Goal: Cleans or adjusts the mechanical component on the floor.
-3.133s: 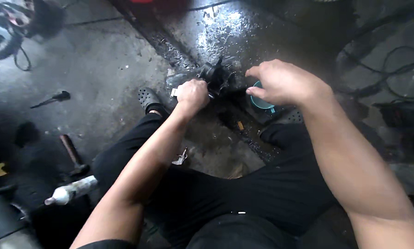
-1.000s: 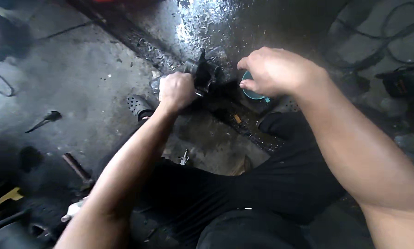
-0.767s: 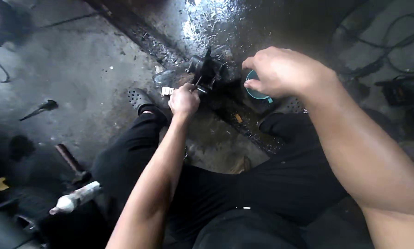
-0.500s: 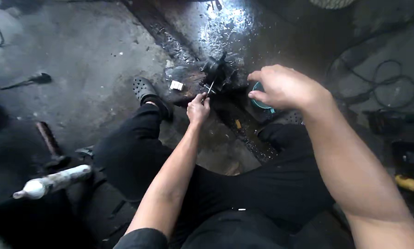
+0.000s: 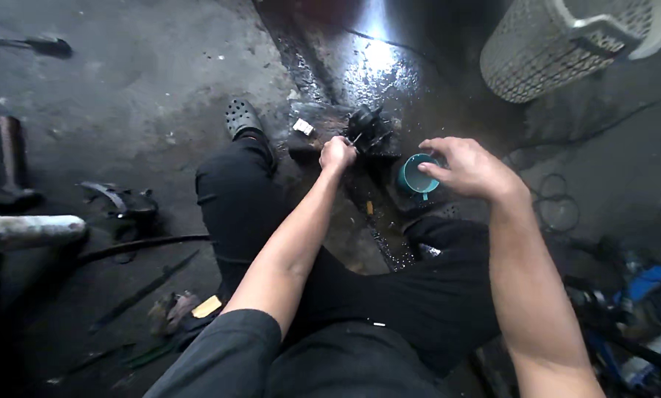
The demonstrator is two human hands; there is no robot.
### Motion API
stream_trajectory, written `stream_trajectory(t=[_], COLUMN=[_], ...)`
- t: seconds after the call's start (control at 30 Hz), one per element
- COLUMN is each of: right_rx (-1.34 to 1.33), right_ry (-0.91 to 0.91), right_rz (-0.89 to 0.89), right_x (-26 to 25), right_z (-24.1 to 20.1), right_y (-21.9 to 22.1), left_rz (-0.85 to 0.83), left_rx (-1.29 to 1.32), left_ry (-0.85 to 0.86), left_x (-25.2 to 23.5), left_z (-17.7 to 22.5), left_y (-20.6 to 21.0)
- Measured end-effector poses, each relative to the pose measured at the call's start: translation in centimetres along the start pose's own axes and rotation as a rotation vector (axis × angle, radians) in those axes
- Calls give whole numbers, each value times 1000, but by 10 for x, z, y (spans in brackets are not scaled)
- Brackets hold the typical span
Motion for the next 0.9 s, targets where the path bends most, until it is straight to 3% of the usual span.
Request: stream_trajectory(t=[0.13, 0.27, 0.43, 0.53, 0.9], right_rx=[-182, 141, 42, 81, 141], right_ry=[-112, 249, 33, 18, 39], right_rz=[70, -148, -95, -84, -183], right_x=[-1, -18, -24, -17, -21], right_z=[6, 59, 19, 2, -4], right_y=[14, 58, 52, 54, 64], left_rz=[61, 41, 1, -23, 44], left_rx=[-230, -316, -407, -442, -65], left_ry=[61, 70, 101, 103, 175], left_x=[16, 19, 19, 18, -2], left_z=[16, 22, 39, 42, 13], left_y=[-4, -8, -4, -4, -6])
Point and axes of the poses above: each hand's wrist, its own x-axis away from the middle knuckle, its own y-axis out of the palm, z = x × y, the point moved 8 cm from there along -x, towards the middle knuckle, and after that the axes turned 11 degrees about -x, right-handed, at the moved point
